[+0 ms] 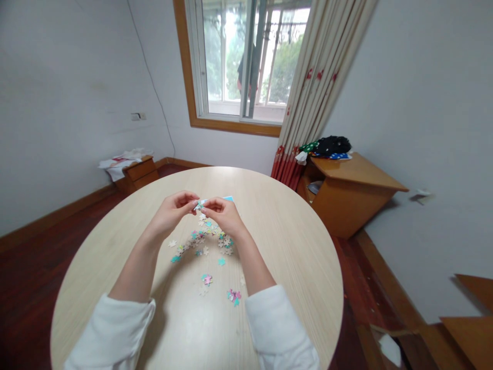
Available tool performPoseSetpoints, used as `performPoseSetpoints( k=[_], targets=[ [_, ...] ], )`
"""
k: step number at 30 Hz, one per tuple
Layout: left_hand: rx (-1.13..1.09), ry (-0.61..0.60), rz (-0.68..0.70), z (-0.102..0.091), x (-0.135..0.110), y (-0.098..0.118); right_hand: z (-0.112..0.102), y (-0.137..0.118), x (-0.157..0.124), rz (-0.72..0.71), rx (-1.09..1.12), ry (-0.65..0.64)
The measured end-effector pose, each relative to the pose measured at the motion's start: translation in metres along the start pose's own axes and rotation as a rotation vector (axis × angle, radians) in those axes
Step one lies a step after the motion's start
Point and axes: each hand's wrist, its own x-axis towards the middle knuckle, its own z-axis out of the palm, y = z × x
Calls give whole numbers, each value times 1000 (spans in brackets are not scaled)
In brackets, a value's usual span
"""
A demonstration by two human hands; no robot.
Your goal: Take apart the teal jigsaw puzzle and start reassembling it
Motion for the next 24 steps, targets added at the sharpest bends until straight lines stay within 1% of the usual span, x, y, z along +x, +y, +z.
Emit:
performPoseSetpoints(
  k=[4, 10, 13, 18, 24],
  targets=[
    [-38, 22, 0, 0, -1, 2, 1, -4, -1, -8, -5, 1],
    [-114, -16, -27, 0, -1, 3, -2, -7, -3, -13, 7, -26],
    [-126, -5, -24, -1, -1, 3, -3, -8, -3, -10, 7, -43],
    [-99, 19, 11, 1, -1, 3, -3, -10, -3, 13, 21, -26],
    [-60, 53, 82, 2, -2, 5, -1, -11, -3, 98, 132, -41]
  ],
)
